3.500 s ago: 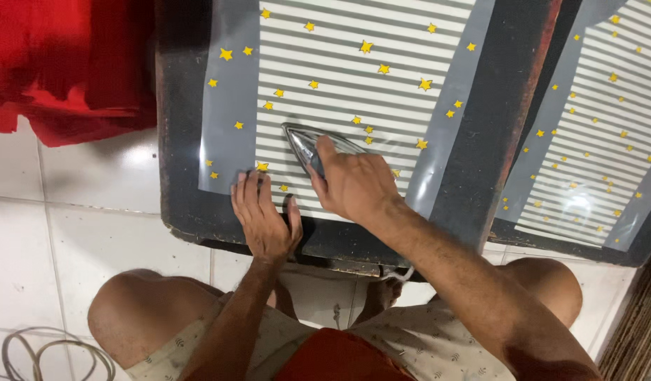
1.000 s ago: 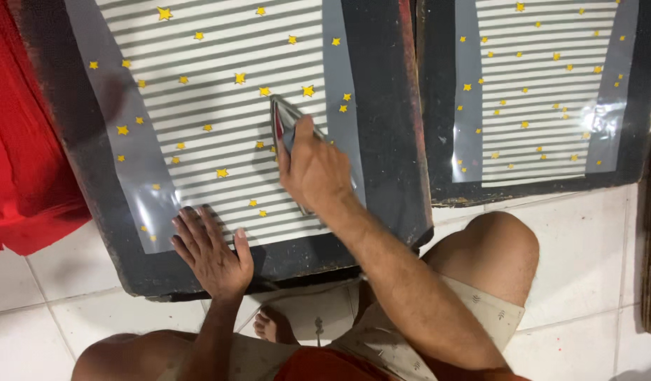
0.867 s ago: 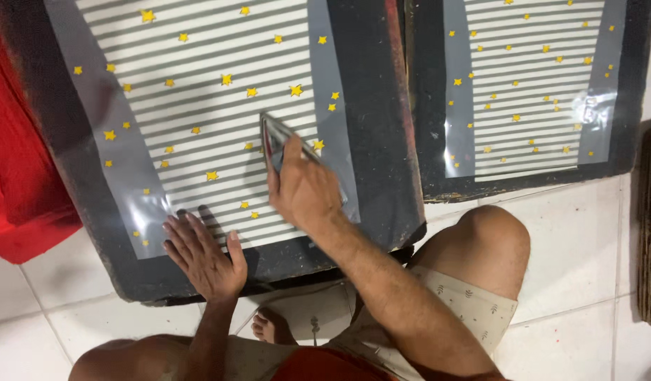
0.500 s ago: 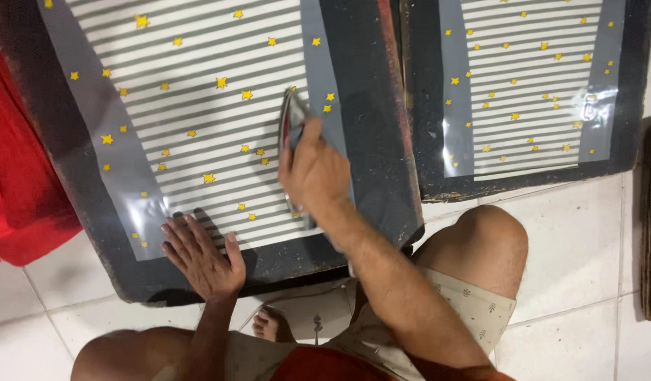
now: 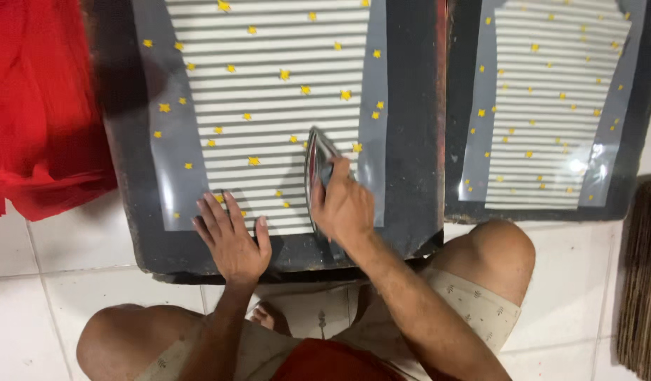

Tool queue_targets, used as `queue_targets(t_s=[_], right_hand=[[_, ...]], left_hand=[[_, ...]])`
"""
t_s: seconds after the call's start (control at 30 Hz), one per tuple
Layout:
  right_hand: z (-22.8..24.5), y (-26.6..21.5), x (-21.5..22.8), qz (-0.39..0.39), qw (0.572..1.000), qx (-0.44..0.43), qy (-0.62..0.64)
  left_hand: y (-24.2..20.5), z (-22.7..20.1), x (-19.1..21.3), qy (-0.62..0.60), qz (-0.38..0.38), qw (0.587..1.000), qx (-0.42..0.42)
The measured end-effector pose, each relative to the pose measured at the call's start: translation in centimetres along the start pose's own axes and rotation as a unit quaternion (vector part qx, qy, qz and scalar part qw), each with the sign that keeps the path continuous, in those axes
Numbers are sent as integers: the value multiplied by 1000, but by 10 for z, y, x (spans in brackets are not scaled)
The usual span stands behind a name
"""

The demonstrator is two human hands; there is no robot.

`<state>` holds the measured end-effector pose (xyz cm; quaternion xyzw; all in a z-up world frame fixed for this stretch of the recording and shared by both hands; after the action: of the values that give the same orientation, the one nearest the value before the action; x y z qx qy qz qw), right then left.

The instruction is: The person irons a striped t-shirt with yellow stars that is placed on a flat board. They use an electric iron to press the fabric, then lift a transparent sheet to reveal the shirt before placing the sheet back down and continuing to iron.

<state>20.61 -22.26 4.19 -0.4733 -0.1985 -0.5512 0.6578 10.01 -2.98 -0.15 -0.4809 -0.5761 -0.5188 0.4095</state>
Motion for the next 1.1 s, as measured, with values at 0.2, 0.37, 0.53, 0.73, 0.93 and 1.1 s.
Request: queue_targets(t_s=[0.2, 0.37, 0.53, 0.73, 0.93, 1.1], right_hand=[[6, 8, 1, 15, 998, 38, -55], [26, 58, 7, -8, 998, 55, -44], [50, 83, -13, 6, 994, 77, -74], [81, 46, -41, 82, 991, 77, -77], [105, 15, -57, 107, 971, 170, -132], [121, -14, -65, 140, 948, 250, -140]], left_hand=[[0, 2, 5, -28, -18, 999, 7], [-3, 7, 3, -29, -25, 999, 11], [-1, 7, 5, -36, -9, 999, 17], [-3, 11, 4, -15, -30, 999, 24], [-10, 17, 2, -37, -71, 996, 41], [-25, 26, 11, -168, -184, 965, 84]])
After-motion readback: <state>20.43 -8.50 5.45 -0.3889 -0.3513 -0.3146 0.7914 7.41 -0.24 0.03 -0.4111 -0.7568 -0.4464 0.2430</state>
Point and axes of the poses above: each hand's wrist, its own y-axis towards the middle knuckle, its own x-axis out of the back of the hand, z = x × y, the point moved 8 cm from there along y, towards the middle knuckle, and after that the axes turned 10 degrees about -x, right-handed, at the moved point
